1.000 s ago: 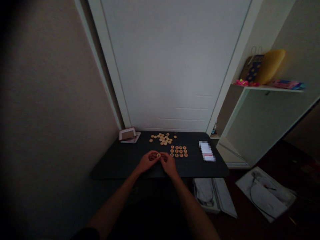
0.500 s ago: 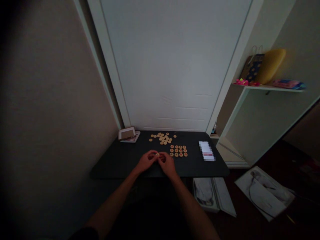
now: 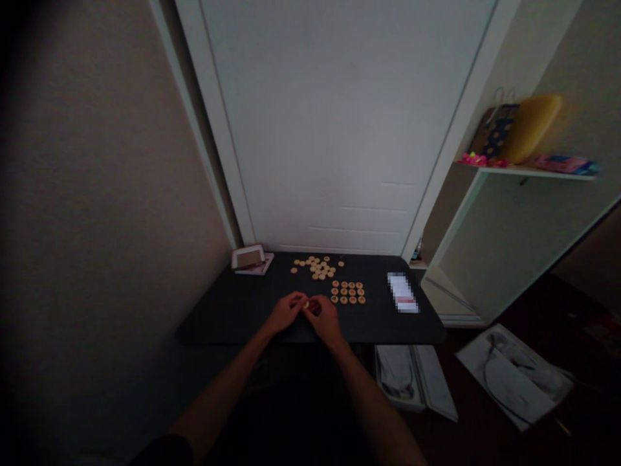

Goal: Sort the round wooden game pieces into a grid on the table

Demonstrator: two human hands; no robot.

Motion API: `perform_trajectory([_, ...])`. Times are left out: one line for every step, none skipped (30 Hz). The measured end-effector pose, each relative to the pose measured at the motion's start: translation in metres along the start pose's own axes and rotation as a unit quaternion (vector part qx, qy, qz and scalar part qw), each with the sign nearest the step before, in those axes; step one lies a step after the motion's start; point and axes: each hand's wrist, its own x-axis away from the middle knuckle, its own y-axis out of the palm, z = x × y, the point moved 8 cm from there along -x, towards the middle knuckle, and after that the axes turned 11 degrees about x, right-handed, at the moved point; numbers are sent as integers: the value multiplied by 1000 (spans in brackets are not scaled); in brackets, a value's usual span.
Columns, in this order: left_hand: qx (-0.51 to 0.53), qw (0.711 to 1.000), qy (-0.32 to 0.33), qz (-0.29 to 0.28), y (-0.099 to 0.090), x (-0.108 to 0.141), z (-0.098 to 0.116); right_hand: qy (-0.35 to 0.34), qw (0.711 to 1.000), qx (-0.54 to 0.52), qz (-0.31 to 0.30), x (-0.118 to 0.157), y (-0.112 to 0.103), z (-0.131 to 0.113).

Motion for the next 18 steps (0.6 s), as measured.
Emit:
perform_trajectory([3,1000,0,2,0,0,0,0,1000,0,3,0,-1,0])
perform_trajectory([9,1000,-2,2,0,0,0,1,1000,-2,6,0,-1,0])
perform_trajectory([16,1000,-5,0,0,0,0,3,1000,-5,8,0,-2,-1])
perform_trajectory([23,1000,-9,-4,1,0,-1,4,1000,-7,9,0,-2,-1])
perform_trajectory([31,999,-14,-9,2,0,-2,4,1000,-8,8,0,-3,-1])
perform_trajectory([38,999,-19,-14,3,0,-3,4,1000,-7,7,-1,-3,-1])
perform_trajectory([43,999,-23,-19,4,0,-4,3,1000,-5,5,-1,-3,-2])
perform_trajectory([48,998,-25,-23,4,0,-4,1,1000,-4,3,-1,-3,-2])
perform_trajectory([51,998,-27,-25,5,0,-5,-2,1000,-4,0,-1,-3,-3])
perform_trajectory([51,998,-28,-25,5,1,-5,-4,1000,-5,-2,-1,-3,-3])
perform_trajectory([51,998,-28,-23,5,1,-5,-6,1000,-7,-4,-1,-3,-4])
perform_trajectory([50,998,-28,-20,4,2,-5,-8,1000,-10,-5,-1,-3,-4])
perform_trajectory([49,998,-28,-17,4,2,-5,-10,1000,-13,-6,0,-3,-5])
perform_trajectory([48,998,-28,-14,3,2,-4,-12,1000,-15,-7,0,-3,-5])
perform_trajectory([46,998,-29,-10,2,3,-4,-15,1000,-16,-9,0,-2,-6])
perform_trajectory([42,999,-31,-7,1,3,-4,-18,1000,-16,-12,0,-2,-7])
perform_trajectory([37,999,-33,-3,0,3,-4,-21,1000,-14,-17,1,-1,-7])
perform_trajectory([30,999,-35,1,-1,3,-5,-22,999,-13,-20,1,0,-8])
